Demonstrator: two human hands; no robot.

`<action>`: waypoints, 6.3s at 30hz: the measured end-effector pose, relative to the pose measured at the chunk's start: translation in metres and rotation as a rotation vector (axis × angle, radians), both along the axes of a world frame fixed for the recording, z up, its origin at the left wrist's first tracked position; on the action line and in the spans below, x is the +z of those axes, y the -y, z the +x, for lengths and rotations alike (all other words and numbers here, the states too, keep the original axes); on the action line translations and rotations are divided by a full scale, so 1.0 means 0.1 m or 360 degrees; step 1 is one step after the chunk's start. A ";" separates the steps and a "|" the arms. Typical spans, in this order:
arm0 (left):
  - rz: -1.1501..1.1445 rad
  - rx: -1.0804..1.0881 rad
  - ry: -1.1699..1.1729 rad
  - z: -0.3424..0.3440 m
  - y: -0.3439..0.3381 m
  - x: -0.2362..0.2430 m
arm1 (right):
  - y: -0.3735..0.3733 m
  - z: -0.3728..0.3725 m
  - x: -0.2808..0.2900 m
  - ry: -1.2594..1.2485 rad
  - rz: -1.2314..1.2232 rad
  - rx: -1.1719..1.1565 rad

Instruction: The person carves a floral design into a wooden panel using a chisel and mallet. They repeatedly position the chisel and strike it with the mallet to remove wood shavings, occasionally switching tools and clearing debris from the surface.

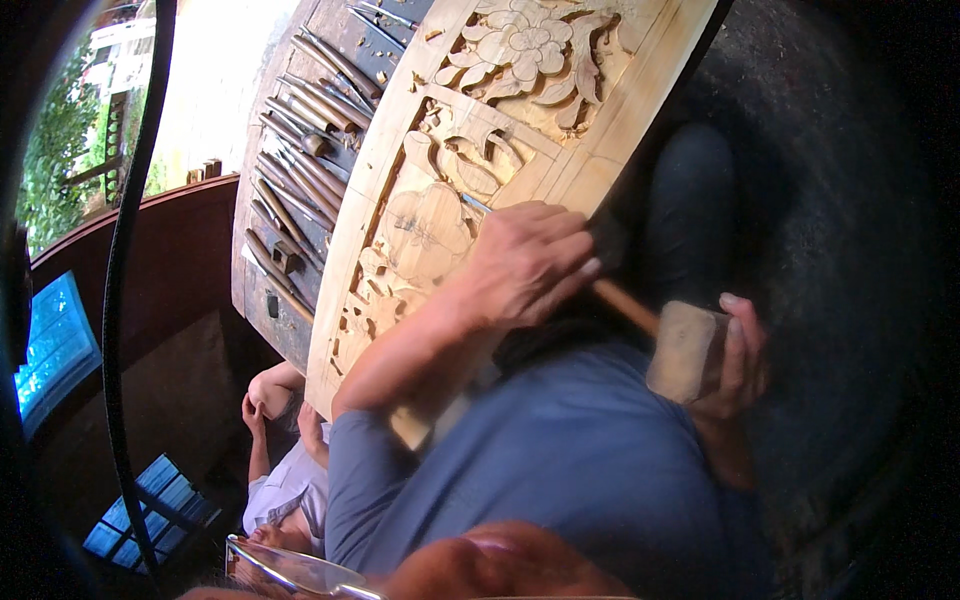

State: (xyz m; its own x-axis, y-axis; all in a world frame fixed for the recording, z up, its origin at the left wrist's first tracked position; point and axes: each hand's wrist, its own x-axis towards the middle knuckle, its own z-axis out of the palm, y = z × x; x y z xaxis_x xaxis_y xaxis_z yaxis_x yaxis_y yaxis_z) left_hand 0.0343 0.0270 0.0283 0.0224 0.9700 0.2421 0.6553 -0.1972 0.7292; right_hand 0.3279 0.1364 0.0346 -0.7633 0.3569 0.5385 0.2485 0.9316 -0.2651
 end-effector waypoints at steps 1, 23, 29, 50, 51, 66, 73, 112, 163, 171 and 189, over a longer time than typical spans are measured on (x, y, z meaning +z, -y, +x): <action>0.0097 -0.0002 -0.0016 0.00 0.01 -0.02 | 0.00 -0.01 0.00 -0.0004 -0.0016 0.0023; 0.0219 0.0361 -0.0096 0.18 -0.05 -0.05 | 0.02 0.20 -0.09 -0.0019 -0.0335 -0.0252; 0.0156 0.0544 -0.0066 0.19 -0.16 -0.07 | -0.02 0.36 -0.15 0.0048 -0.0281 -0.0538; 0.0345 0.0451 -0.0213 0.15 -0.12 0.07 | -0.19 0.02 -0.15 -0.0242 -0.0919 -0.0777; 0.0347 0.0465 -0.0147 0.11 -0.11 0.01 | -0.17 0.00 -0.12 -0.0228 -0.0884 -0.0742; 0.0232 0.0336 -0.0072 -0.05 0.02 -0.08 | 0.06 0.05 -0.04 -0.0092 -0.0537 -0.0462; 0.0240 0.0104 -0.0034 -0.17 0.11 -0.09 | 0.03 -0.09 0.26 0.0114 0.0195 0.0177; 0.0358 0.0352 -0.0027 -0.07 0.02 -0.04 | -0.16 -0.25 0.25 0.0232 -0.0103 0.0175; 0.0236 0.1246 -0.0463 -0.48 0.40 0.04 | -0.37 -0.44 0.06 0.0016 -0.1029 -0.0049; 0.0374 0.1663 -0.0052 -0.36 0.60 -0.15 | -0.49 -0.74 -0.10 0.0081 -0.1146 0.0016; 0.0322 0.1567 -0.0270 -0.35 0.54 -0.07 | -0.48 -0.79 -0.10 0.0148 -0.1097 0.0000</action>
